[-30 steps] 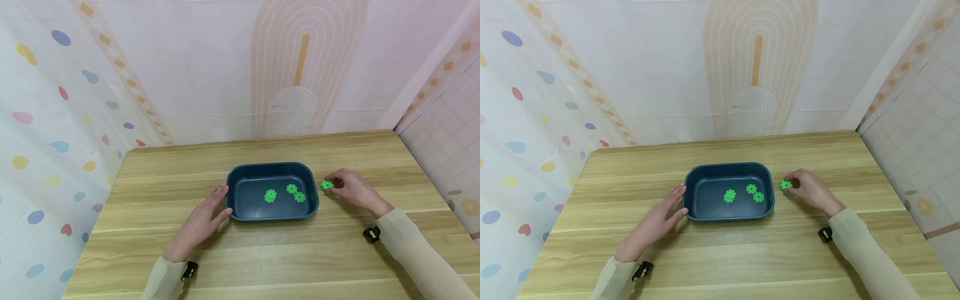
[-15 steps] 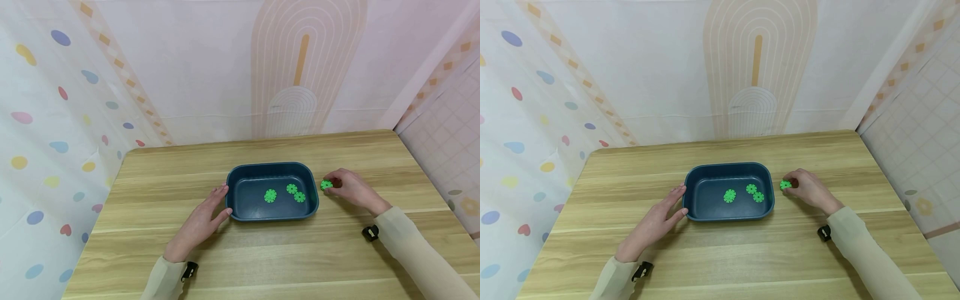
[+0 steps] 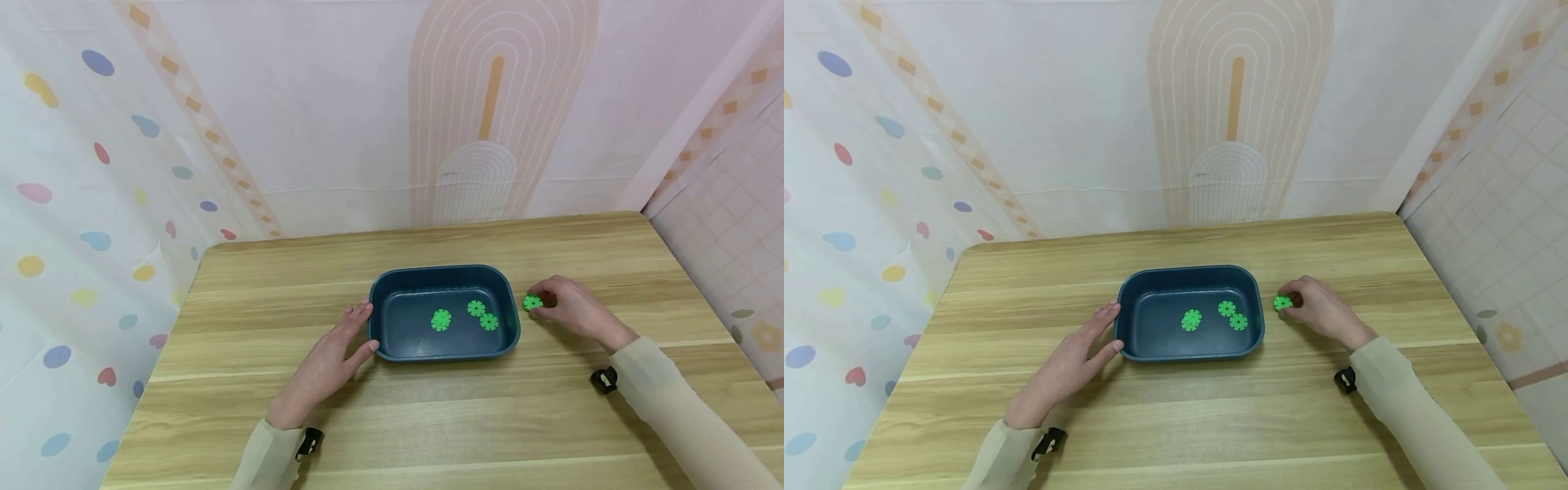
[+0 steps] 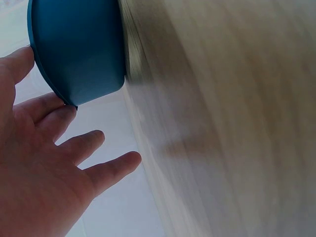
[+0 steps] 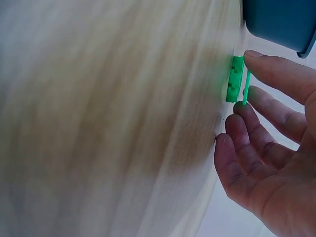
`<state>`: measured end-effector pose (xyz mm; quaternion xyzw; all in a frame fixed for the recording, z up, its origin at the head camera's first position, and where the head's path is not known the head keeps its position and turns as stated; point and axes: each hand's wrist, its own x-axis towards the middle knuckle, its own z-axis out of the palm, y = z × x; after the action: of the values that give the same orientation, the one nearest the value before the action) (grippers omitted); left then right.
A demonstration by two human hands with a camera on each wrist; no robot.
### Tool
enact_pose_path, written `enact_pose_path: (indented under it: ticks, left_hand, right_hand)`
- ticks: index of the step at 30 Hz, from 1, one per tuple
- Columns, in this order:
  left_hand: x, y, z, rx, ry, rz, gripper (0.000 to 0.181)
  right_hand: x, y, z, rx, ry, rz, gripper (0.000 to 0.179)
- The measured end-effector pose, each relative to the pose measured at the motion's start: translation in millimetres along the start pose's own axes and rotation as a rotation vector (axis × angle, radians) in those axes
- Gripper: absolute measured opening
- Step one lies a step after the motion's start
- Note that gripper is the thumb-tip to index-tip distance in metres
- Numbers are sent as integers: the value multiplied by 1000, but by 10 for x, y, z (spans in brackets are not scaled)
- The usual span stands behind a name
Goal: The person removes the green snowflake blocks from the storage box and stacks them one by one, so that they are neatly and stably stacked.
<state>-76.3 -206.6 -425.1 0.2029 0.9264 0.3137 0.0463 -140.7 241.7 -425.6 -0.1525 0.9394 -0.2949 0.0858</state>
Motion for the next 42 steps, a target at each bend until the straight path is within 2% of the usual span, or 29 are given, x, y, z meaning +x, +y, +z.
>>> enact_pose_path:
  ticks: [26,42]
  left_hand:
    - [-5,-3,5,5,6,12,68]
    - [0,-2,-6,11,-11,-3,68]
  right_hand:
    - [15,-6,7,-10,-4,-8,30]
    - [12,-11,5,0,-12,-8,34]
